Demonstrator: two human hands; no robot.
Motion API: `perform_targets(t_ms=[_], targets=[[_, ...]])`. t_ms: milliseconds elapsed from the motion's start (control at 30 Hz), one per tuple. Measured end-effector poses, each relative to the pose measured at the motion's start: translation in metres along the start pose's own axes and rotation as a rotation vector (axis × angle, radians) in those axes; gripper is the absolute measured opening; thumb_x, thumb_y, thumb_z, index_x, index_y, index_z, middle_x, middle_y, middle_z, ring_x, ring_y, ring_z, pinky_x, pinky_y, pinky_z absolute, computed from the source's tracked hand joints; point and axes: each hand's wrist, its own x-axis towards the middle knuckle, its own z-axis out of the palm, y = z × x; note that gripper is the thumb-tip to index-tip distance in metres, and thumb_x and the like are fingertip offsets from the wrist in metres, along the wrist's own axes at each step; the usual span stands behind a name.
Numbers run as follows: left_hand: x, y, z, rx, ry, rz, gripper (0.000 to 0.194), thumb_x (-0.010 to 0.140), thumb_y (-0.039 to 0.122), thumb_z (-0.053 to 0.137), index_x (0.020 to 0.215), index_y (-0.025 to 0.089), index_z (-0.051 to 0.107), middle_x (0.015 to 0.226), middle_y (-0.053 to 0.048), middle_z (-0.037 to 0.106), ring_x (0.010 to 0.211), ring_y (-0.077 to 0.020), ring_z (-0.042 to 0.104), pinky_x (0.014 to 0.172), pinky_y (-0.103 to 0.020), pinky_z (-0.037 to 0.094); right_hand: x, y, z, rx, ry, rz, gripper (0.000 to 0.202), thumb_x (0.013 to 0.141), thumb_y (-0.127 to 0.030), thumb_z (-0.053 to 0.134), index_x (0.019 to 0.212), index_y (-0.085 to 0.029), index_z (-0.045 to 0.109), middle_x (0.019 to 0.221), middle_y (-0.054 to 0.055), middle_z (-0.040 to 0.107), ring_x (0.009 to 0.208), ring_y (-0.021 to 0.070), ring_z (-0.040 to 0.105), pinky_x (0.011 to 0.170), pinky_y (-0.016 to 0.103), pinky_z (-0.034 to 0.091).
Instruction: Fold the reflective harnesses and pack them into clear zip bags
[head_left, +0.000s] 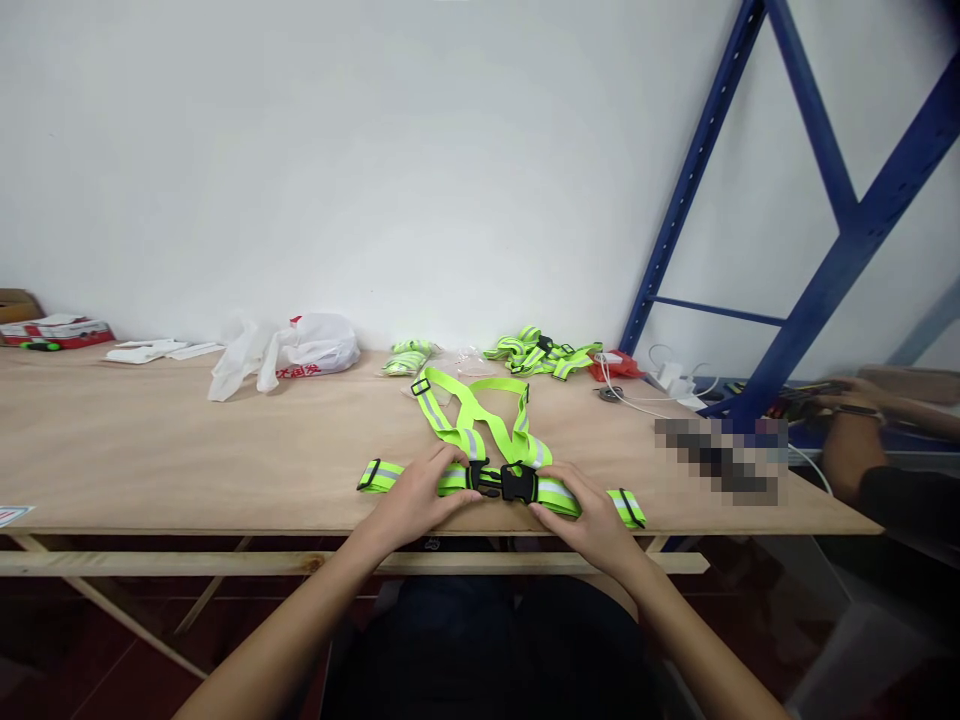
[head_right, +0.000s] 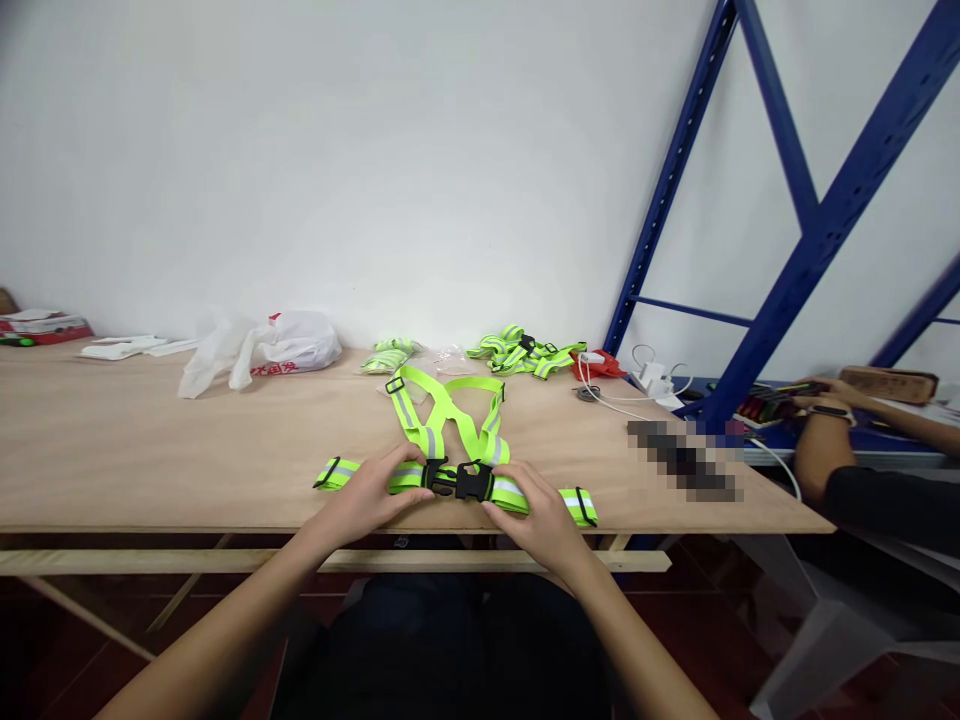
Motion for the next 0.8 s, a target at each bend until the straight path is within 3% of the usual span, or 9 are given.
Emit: perform_targets(t_ms=[533,800], targets=[[-0.001,0.001,-0.002,-0.042,0.022,0.008,0.037,0.084,0.048,0.074,0.109,0.023,0.062,0.114,-0.006,0.067,0.106,-0.0248,0.063,0.095,-0.036,0.049,0.0,-0.015,-0.005,-0.034,0.016,-0.037,0.025,0.091,-0.033,0.062,0.114,-0.026,0.062,0.114,0.01,0.069,0.107,0.0269,0.068,0.09,0.037,0.056],[-0.001,-0.001,0.0,-0.04,0.009,0.048,0.036,0.082,0.046,0.077,0.107,0.023,0.064,0.11,-0.005,0.067,0.102,-0.023,0.065,0.089,-0.033,0.051,0.0,-0.016,-0.005,-0.034,-0.01,-0.051,0.022,0.091,-0.032,0.063,0.111,-0.026,0.065,0.115,0.011,0.067,0.105,0.0257,0.068,0.089,0.035,0.057]])
